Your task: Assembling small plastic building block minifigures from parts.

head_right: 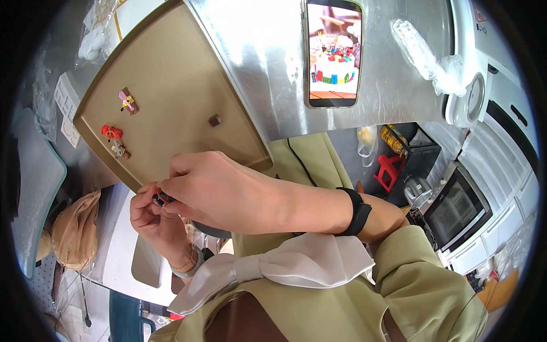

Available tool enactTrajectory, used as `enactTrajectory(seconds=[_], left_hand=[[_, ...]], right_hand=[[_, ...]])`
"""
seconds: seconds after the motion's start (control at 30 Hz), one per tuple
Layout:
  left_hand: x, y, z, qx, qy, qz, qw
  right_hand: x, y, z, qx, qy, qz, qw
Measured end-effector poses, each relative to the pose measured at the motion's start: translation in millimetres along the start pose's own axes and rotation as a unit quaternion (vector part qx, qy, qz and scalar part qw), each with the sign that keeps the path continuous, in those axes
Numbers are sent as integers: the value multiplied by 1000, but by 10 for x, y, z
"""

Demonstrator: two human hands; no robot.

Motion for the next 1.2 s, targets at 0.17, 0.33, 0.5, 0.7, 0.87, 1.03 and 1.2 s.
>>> enactTrajectory(seconds=[0.17,0.33,0.5,0.7,0.87,1.03,1.2], left_hand=[[23,-3,5,14,7,1,1000],[36,-3,-7,3,9,0,1000],[38,37,25,-18,28,-1,999],[45,36,70,-27,41,21,999],[38,44,49,1,20,27,999],[-11,73,64,39,28,15,999],[-7,49,77,23,16,20,999]], right_hand=[[8,4,-3,-12,4,-1,1000],[3,-4,40,-53,40,2,998],[15,-26,58,-85,68,31,994],[12,-24,68,-82,109,34,990],[21,-27,159,-110,171,-5,979],[92,-59,213,-244,212,35,946],[66,-67,199,-212,188,19,959]])
Point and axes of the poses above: each hand's wrist, its own x-axis away from the middle knuckle, its own y-axis out of the palm, z = x × y, the point moved 7 cm from there along -x, towards the middle knuckle, and after that the axes turned 1 degree about -x, right-handed, at the moved point
